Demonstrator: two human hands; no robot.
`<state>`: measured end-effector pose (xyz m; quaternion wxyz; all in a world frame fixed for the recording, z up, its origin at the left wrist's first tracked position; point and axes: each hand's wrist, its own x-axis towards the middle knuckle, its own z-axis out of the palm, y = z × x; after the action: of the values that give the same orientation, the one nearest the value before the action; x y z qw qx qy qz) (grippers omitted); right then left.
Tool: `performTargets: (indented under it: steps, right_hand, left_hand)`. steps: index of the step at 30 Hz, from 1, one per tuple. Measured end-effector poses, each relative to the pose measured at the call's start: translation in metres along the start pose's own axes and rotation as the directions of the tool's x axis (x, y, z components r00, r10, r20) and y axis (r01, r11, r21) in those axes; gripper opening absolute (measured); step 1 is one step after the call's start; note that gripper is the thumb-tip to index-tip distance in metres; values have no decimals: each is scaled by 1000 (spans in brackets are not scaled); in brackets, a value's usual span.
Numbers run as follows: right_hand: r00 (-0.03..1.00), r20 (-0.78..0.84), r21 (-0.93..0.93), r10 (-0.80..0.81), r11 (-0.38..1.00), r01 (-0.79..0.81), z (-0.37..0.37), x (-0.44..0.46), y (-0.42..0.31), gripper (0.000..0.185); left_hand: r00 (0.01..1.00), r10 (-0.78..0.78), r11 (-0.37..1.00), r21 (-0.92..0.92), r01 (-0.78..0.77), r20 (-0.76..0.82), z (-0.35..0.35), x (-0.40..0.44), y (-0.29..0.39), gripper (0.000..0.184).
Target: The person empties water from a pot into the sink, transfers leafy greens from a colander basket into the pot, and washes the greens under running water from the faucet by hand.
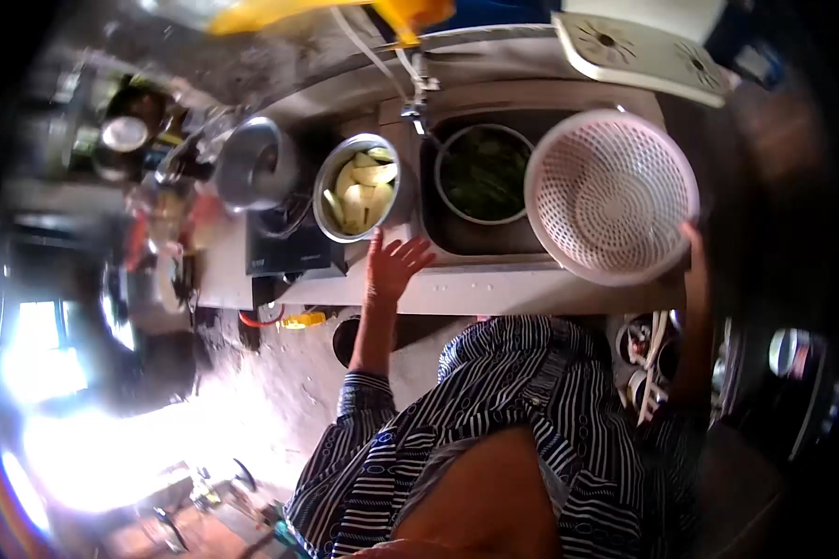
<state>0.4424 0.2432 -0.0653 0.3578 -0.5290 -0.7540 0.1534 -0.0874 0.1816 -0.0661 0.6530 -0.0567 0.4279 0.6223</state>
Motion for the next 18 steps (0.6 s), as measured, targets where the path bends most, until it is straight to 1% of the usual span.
performTargets:
  steps: [1, 3, 4, 5, 6, 8, 9, 11, 12, 14, 16, 17, 18]
  right_hand:
    - [999, 11, 15, -42, 999, 42, 1, 3, -6, 51]
    - [999, 17, -46, -36, 998, 37, -3, 9, -26, 47]
    - [1000, 17, -83, -26, 996, 27, -7, 10, -35, 45]
    - [999, 17, -102, -31, 994, 32, -9, 13, -36, 44]
    - [999, 17, -122, -35, 992, 37, -11, 15, -38, 44]
    - [996, 70, -296, 48, 955, -25, -14, 16, -30, 52]
    - [997, 64, -296, 41, 955, -20, -15, 15, -30, 52]
    - [994, 92, -191, 56, 981, -38, -15, 13, -36, 56]
    - [996, 84, -192, 42, 981, -25, -15, 10, -41, 56]
    - [995, 79, -185, 59, 982, -43, -9, 4, -51, 54]
    - [995, 89, -111, 50, 993, -40, -6, -2, -34, 46]
    - [995, 95, -101, 22, 995, -12, 0, 2, -39, 46]
    - [993, 55, 48, 107, 993, -110, 5, 4, -50, 43]
  left_hand:
    - [999, 35, 999, 30, -34, -34, -5, -3, 15, 74]
    - [989, 81, 994, 89, -70, -122, -10, 6, 35, 102]
    - [988, 60, 997, 64, -51, -142, -9, 14, 46, 102]
    - [999, 36, 998, 51, -36, 11, -18, 32, 58, 91]
    - [986, 11, 999, 45, -19, 166, -34, 50, 65, 81]
    - [970, 168, 933, 290, -214, 174, -49, 64, 53, 67]
    - [929, 218, 869, 373, -324, 298, -44, 60, 52, 61]
    - [934, 159, 975, 101, -200, 319, -17, 41, 57, 49]
    - [961, 167, 980, 70, -186, 219, -20, 47, 54, 51]
    - [965, 203, 967, 121, -224, 166, -30, 51, 51, 55]
    - [957, 205, 967, 112, -231, 204, -14, 23, 46, 58]
    - [941, 227, 962, 90, -256, 252, -20, 27, 40, 59]
    - [959, 207, 973, 65, -223, 192, -18, 19, 38, 58]
